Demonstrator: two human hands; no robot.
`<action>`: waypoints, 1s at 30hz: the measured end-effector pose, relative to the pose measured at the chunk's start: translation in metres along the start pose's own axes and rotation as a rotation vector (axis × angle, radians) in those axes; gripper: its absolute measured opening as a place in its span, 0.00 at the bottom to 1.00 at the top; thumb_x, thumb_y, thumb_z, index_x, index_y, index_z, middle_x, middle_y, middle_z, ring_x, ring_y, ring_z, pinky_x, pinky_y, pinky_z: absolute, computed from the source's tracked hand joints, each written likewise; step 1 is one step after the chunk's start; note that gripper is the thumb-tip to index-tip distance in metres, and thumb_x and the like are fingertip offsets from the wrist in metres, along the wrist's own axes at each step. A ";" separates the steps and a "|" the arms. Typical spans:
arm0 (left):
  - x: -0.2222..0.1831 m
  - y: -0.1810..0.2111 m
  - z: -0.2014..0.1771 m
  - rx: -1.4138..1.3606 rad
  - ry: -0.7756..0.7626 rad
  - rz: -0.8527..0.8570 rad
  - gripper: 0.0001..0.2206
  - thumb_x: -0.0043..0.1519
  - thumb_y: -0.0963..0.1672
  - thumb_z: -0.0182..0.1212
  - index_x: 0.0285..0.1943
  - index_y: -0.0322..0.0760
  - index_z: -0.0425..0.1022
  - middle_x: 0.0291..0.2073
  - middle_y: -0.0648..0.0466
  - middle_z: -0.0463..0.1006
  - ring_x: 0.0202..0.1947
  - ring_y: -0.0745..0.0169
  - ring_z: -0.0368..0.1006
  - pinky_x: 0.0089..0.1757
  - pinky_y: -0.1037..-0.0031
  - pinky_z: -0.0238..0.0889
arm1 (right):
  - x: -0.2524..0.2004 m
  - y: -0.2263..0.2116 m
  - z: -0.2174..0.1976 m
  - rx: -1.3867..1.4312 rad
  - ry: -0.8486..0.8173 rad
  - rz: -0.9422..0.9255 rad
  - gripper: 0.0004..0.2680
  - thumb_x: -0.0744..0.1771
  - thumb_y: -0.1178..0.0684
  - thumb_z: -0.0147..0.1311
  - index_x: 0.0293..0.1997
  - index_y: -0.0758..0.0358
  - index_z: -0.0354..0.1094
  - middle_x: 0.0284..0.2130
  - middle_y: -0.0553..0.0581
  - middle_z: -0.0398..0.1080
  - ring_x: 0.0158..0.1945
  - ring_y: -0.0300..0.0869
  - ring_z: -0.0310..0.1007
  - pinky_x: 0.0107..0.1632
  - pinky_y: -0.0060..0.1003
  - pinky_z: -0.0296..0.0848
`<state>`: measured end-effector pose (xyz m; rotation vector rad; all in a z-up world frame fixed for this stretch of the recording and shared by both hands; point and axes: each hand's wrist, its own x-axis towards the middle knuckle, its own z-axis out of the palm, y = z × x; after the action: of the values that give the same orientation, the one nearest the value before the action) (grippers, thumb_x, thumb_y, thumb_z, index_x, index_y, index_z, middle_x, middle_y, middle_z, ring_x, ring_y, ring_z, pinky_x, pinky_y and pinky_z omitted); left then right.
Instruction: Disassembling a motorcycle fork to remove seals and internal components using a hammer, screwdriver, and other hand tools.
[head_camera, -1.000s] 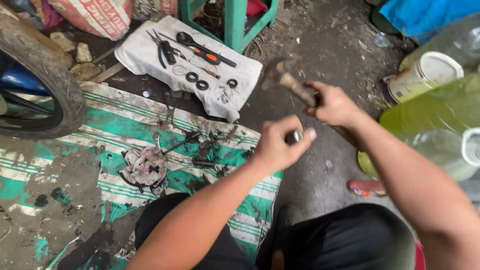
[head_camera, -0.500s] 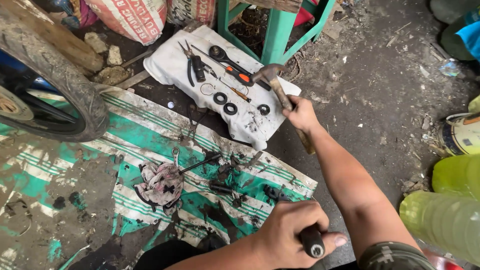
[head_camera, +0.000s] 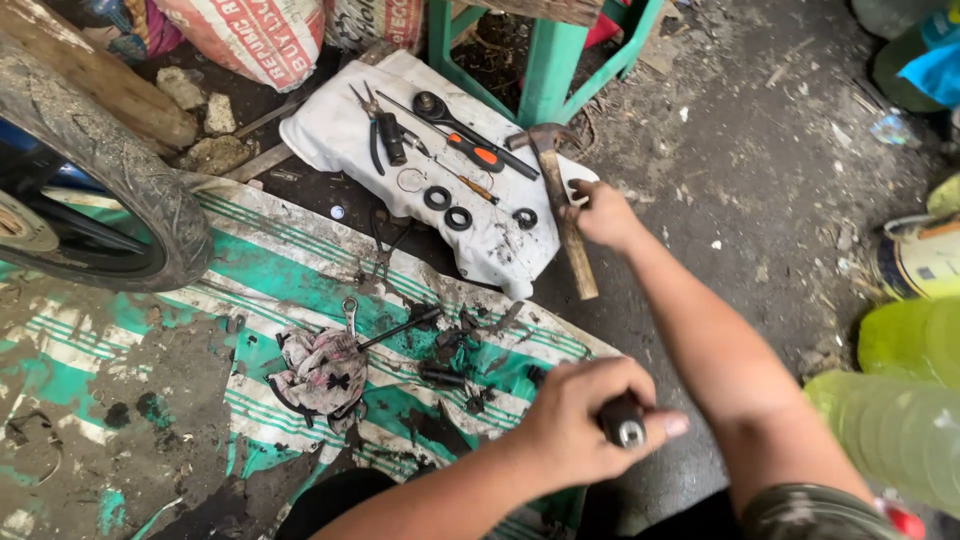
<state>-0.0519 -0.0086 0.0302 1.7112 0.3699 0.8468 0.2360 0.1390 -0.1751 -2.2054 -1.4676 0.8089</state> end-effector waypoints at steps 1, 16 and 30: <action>0.001 -0.009 0.002 -0.006 -0.012 0.000 0.14 0.62 0.42 0.76 0.37 0.39 0.69 0.25 0.55 0.77 0.23 0.60 0.74 0.27 0.67 0.66 | -0.027 -0.020 -0.024 0.003 0.007 0.011 0.23 0.68 0.51 0.62 0.72 0.69 0.69 0.62 0.69 0.77 0.57 0.56 0.82 0.61 0.49 0.78; 0.005 -0.040 -0.007 0.070 -0.015 -0.035 0.32 0.46 0.46 0.78 0.59 0.29 0.73 0.45 0.29 0.84 0.52 0.22 0.82 0.49 0.40 0.77 | -0.304 -0.147 -0.089 0.471 0.397 -0.698 0.08 0.75 0.58 0.58 0.39 0.69 0.69 0.35 0.63 0.81 0.59 0.65 0.83 0.64 0.58 0.78; -0.059 -0.201 0.074 0.356 0.304 -0.327 0.20 0.47 0.51 0.80 0.42 0.40 0.80 0.32 0.41 0.85 0.42 0.30 0.84 0.41 0.43 0.76 | -0.304 -0.143 -0.074 0.563 0.709 -0.553 0.15 0.78 0.53 0.54 0.33 0.65 0.67 0.19 0.58 0.75 0.24 0.46 0.80 0.35 0.38 0.76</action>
<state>-0.0052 -0.0350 -0.1859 1.7754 1.0293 0.8315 0.0931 -0.0844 0.0437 -1.3447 -1.1855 0.1708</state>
